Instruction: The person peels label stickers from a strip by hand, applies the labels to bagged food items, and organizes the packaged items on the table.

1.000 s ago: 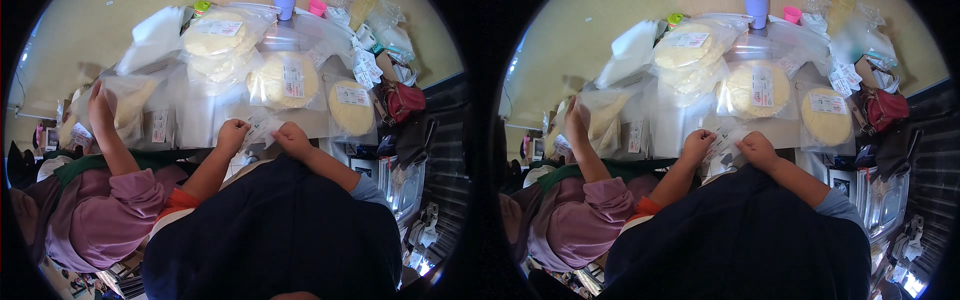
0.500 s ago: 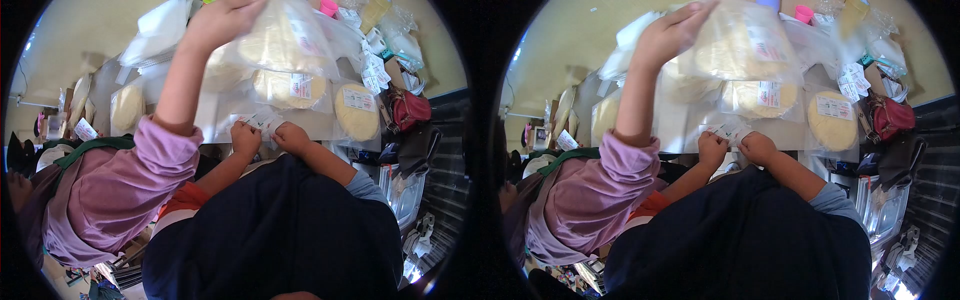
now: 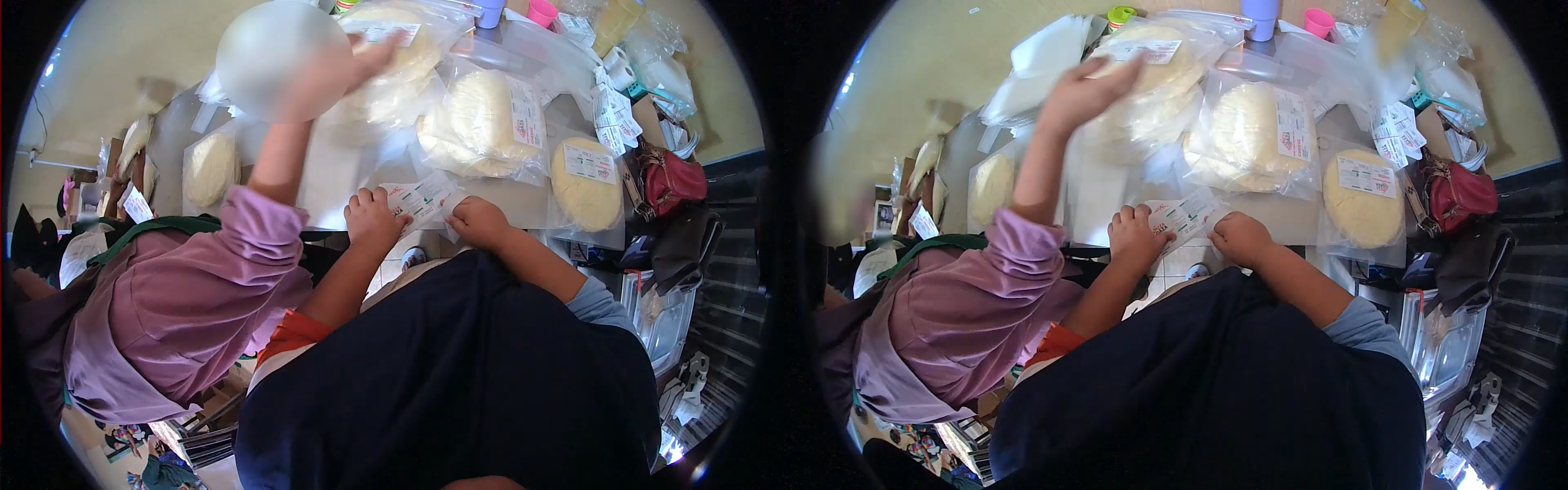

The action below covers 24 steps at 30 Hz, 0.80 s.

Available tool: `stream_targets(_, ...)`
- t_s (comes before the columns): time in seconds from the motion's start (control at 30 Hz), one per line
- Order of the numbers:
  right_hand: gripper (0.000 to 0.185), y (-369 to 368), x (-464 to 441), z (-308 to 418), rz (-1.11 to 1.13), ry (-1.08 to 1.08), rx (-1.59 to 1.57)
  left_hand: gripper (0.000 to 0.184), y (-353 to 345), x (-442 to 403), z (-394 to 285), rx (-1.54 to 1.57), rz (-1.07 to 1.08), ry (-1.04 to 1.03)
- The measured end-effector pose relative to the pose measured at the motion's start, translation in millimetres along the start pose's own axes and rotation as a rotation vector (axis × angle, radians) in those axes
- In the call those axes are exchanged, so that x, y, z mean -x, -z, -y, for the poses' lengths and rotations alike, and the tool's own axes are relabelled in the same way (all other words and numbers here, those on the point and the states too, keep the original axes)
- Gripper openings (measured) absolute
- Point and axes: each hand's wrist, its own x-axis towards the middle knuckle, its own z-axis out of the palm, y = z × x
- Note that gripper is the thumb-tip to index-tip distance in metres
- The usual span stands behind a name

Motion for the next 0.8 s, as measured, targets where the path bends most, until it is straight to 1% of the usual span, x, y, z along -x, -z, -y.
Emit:
stream_targets(0.1,0.029,2.3,3.4,-2.8,-0.078,0.052,-0.096,0.061,-1.6,-2.3,7.3,-0.078,0.063,-0.053)
stream_targets(0.2,0.026,4.8,11.6,-1.9,-0.241,0.138,-0.084,0.051,-8.6,-12.4,17.5,0.058,-0.02,-0.075)
stream_targets(0.3,0.023,4.9,16.1,0.6,-0.252,0.214,-0.083,0.034,-8.6,-30.5,27.4,0.194,0.098,-0.042)
stream_targets(0.4,0.02,-1.3,12.5,1.3,-0.17,0.304,-0.018,0.021,-19.5,-38.3,28.2,0.2,0.022,-0.032)
stream_targets(0.5,0.019,-5.1,6.6,5.1,-0.173,0.391,0.047,0.017,-23.0,-35.7,27.2,0.105,-0.075,-0.114)
stream_targets(0.6,0.018,-11.0,3.9,2.6,-0.126,0.357,0.108,0.015,-24.5,-33.1,27.4,0.068,-0.162,-0.159)
stream_targets(0.73,0.019,-6.4,0.8,5.6,-0.074,0.314,0.155,0.013,-19.1,-27.3,31.9,0.227,-0.444,-0.278)
stream_targets(0.77,0.019,-4.6,-0.6,7.9,-0.065,0.297,0.16,0.015,-17.2,-28.4,35.0,0.255,-0.367,-0.228)
stream_targets(0.8,0.019,-3.5,-2.6,10.0,-0.057,0.281,0.164,0.015,-10.8,-26.4,37.7,0.329,-0.356,-0.164)
